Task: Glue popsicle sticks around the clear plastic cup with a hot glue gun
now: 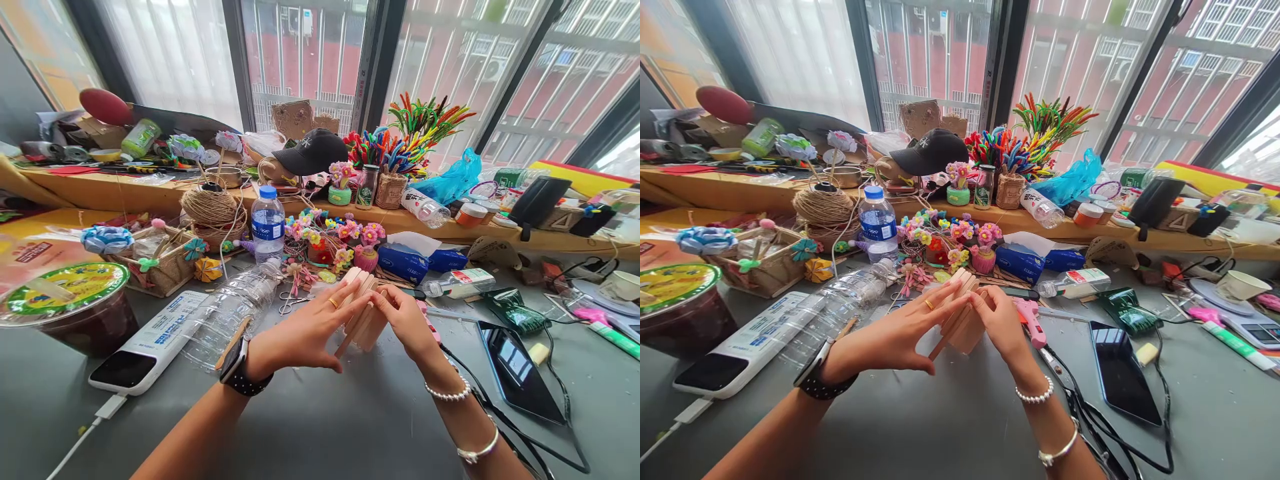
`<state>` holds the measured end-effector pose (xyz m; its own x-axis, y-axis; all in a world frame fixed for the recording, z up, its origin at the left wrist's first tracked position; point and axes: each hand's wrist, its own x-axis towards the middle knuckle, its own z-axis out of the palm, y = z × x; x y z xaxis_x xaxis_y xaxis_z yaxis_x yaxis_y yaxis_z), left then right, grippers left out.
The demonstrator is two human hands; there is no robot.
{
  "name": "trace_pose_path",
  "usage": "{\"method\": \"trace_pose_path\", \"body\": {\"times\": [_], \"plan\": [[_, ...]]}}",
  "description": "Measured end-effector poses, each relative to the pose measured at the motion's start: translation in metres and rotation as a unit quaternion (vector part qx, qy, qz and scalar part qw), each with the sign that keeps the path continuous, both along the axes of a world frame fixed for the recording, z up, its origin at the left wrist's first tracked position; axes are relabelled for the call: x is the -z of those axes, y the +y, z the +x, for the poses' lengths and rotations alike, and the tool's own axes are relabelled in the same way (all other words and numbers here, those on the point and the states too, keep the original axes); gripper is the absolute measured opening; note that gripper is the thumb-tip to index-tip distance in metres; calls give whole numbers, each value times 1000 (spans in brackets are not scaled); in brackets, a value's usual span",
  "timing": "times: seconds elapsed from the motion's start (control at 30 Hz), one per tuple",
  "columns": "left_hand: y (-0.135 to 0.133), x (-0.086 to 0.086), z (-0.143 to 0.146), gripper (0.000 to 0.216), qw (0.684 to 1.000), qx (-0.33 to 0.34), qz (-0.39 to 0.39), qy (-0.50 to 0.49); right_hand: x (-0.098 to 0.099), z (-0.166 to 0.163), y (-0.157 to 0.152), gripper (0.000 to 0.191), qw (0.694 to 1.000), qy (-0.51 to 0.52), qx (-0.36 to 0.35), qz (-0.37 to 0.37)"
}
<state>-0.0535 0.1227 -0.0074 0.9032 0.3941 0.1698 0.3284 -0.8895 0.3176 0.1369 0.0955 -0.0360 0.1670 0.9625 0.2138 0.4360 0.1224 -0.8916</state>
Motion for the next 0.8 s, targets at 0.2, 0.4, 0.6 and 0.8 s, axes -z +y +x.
{"method": "trace_pose_path", "body": {"times": [0.2,0.4,0.6,0.8], "plan": [[0,0,3,102,1000,-17,23,4,0,0,0,31,1000,3,7,-6],[5,0,-1,94,999,-2,43,-12,-1,-1,-1,31,1000,8,9,-4],[11,1,-3,84,998,-5,59,-10,0,-3,-2,32,1000,5,5,2],[11,0,-2,74,998,-12,66,-18,0,-3,1,34,1000,2,5,5]]}}
